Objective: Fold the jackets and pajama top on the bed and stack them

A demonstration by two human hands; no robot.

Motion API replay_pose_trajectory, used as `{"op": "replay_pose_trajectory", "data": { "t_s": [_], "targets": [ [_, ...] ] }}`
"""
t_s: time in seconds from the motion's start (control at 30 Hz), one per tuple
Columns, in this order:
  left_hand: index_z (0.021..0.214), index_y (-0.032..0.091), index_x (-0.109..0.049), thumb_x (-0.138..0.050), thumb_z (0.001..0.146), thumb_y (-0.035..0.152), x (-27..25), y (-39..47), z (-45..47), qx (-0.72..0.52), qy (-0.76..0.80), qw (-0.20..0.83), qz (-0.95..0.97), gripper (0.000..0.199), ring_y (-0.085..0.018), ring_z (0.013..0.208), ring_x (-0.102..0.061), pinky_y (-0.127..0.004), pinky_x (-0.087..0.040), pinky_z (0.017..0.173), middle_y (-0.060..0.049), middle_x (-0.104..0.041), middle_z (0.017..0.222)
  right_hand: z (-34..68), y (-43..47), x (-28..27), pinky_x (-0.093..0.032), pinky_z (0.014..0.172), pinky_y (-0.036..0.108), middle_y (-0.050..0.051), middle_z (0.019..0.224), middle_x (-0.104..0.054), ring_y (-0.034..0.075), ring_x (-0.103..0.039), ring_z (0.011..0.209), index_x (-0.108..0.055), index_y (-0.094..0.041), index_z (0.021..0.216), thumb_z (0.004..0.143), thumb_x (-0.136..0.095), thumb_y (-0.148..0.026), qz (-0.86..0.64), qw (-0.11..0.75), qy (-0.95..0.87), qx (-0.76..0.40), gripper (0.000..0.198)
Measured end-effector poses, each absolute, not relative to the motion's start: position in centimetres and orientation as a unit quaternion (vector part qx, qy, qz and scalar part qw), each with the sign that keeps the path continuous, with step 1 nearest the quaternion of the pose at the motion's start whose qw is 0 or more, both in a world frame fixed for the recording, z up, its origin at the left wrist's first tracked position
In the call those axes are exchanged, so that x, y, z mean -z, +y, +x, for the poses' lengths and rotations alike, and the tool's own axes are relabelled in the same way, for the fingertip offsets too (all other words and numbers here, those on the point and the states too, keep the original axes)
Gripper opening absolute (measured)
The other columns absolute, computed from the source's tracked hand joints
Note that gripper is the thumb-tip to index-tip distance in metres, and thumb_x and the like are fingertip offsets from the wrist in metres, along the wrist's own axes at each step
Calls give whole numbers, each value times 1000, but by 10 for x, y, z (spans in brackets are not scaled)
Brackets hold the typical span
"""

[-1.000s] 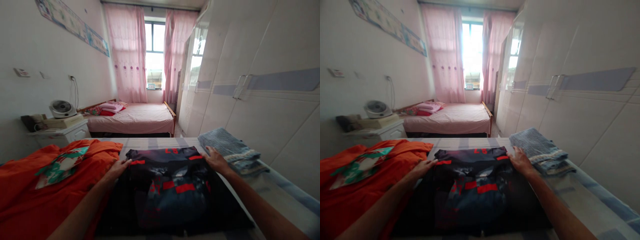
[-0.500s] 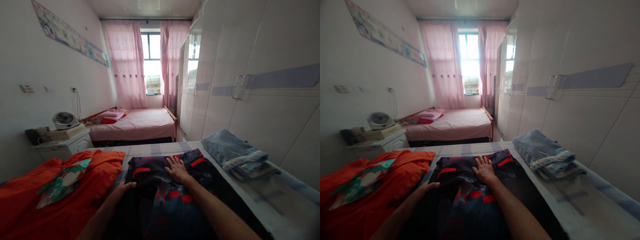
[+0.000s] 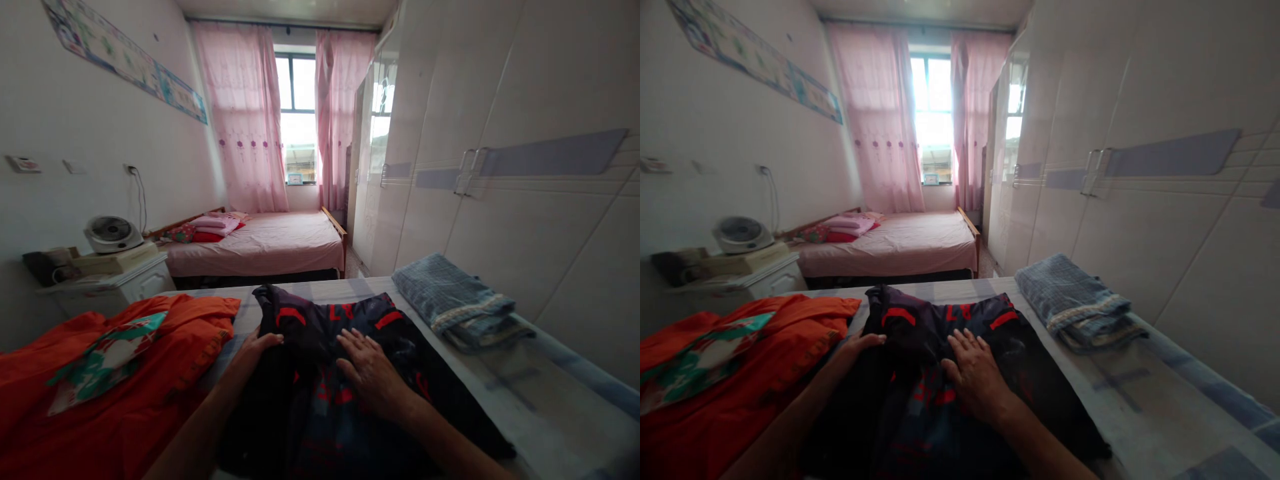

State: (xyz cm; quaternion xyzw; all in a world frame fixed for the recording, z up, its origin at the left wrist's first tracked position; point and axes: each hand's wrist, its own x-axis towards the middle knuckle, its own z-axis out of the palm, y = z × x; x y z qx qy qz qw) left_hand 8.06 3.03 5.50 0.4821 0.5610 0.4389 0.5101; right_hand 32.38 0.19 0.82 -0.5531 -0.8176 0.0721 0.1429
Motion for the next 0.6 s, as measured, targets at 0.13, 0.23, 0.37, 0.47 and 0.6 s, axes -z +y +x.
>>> {"op": "replay_pose_trajectory", "data": {
  "t_s": [0.13,0.23,0.37,0.47,0.6],
  "targets": [
    [92,15,-63,-59,65,30,-79,23,105,-447,509,542,498,32,-17,59,-61,-24,-48,54,0,-65,68,337,-25,0,-16,114,44,7,148,-27,24,-21,138,-38,-15,139,87,-41,-39,-542,167,-818,-97,57],
    [99,18,-60,-55,67,24,-98,21,140,-450,464,554,525,33,-14,56,-59,-21,-46,51,2,-64,70,353,-40,-1,-26,112,38,2,145,-36,21,-31,134,-46,-21,133,86,-42,-38,-541,212,-790,-195,51],
    [115,18,-53,-50,69,14,-113,28,210,-427,399,572,575,46,-9,50,-54,-18,-44,49,2,-62,71,397,-45,-24,-35,107,36,3,132,-53,23,-45,124,-56,-25,121,86,-39,-45,-610,380,-656,-230,44],
    [125,14,-47,-51,73,12,-104,33,265,-386,351,589,618,53,-8,52,-56,-19,-45,52,-2,-64,77,439,-42,-35,-38,104,40,8,128,-56,27,-50,119,-55,-22,120,80,-45,-52,-661,453,-544,-250,51],
    [108,15,-63,-57,75,19,-75,23,295,-338,291,530,721,34,-17,74,-63,-29,-51,71,-7,-67,87,484,-39,-22,-41,101,40,15,127,-55,27,-52,117,-47,-15,126,78,-44,-57,-668,498,-459,-309,63]
  ]
}}
